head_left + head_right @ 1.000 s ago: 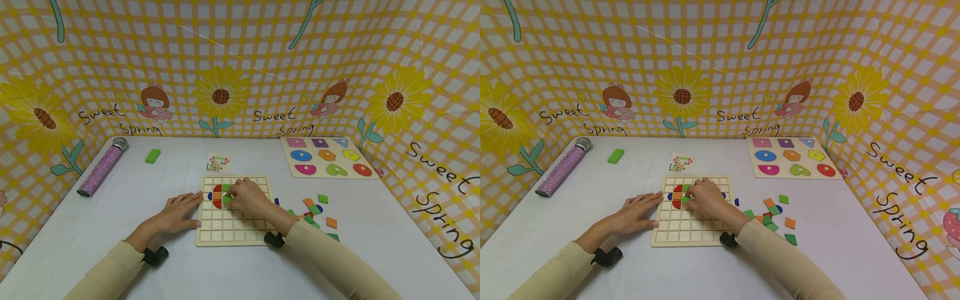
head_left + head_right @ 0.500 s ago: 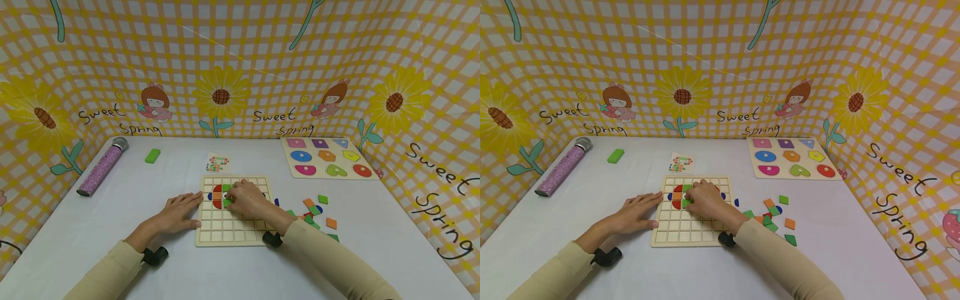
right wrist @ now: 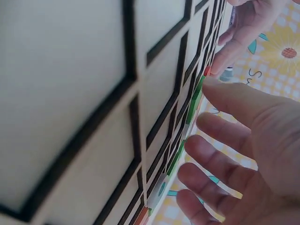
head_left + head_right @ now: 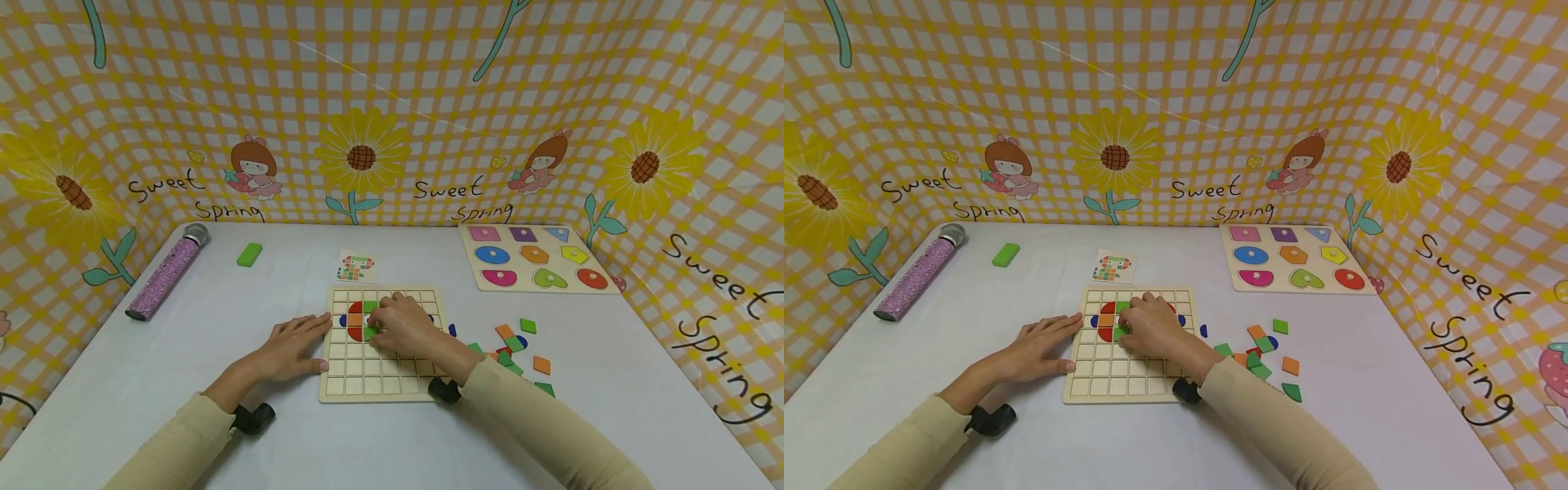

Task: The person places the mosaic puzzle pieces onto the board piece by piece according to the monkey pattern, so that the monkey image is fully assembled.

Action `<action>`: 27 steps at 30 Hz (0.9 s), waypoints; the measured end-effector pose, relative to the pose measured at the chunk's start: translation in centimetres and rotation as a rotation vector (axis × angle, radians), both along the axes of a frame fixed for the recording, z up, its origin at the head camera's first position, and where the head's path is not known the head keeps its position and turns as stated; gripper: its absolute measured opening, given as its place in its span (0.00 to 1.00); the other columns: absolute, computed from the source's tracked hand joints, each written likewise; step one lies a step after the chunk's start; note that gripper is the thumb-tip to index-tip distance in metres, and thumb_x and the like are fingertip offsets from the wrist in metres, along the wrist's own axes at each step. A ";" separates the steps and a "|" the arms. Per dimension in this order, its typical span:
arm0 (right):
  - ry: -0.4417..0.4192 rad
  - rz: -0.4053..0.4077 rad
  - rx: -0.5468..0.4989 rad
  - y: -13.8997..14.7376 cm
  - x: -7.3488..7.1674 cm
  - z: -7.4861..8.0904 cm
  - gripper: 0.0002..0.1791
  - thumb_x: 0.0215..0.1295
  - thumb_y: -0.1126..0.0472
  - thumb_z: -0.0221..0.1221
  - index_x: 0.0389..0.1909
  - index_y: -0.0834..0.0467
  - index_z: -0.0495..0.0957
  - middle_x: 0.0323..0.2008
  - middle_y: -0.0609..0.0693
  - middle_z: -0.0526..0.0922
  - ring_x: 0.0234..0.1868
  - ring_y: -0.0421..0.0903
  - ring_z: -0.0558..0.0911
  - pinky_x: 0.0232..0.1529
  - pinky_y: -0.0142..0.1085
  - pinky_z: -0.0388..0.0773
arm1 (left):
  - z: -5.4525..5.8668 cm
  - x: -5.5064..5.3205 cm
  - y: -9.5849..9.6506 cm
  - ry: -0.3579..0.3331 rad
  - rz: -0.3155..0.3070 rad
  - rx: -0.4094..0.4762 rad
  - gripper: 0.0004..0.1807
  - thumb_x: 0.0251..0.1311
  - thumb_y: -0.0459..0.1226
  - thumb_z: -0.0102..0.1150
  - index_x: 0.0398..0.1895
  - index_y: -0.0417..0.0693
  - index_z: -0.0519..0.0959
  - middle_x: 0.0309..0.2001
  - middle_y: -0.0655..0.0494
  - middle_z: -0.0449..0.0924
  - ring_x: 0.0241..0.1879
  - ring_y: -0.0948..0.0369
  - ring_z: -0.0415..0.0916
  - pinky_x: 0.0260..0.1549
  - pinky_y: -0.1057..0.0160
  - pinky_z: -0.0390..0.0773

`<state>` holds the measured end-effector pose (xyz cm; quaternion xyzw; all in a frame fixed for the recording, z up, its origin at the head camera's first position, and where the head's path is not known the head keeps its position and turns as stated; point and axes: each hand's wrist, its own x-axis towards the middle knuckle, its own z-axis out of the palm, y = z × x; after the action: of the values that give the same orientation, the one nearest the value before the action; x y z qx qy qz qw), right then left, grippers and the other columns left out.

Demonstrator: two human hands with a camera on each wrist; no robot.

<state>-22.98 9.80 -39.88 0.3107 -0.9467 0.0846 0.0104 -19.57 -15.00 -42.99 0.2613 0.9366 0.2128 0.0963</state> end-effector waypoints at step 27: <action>0.060 -0.166 -0.171 11.2 2.6 3.1 0.15 0.53 0.55 0.68 0.41 0.56 0.84 0.37 0.51 0.81 0.42 0.47 0.71 0.46 0.45 0.68 | 0.2 0.1 0.0 -0.011 0.007 0.002 0.43 0.59 0.52 0.59 0.73 0.46 0.55 0.75 0.51 0.51 0.72 0.45 0.48 0.62 0.38 0.52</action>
<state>-20.38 20.99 -36.76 0.2318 -0.9577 0.1546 0.0722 -19.46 -15.01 -42.84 0.2569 0.9367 0.2156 0.1002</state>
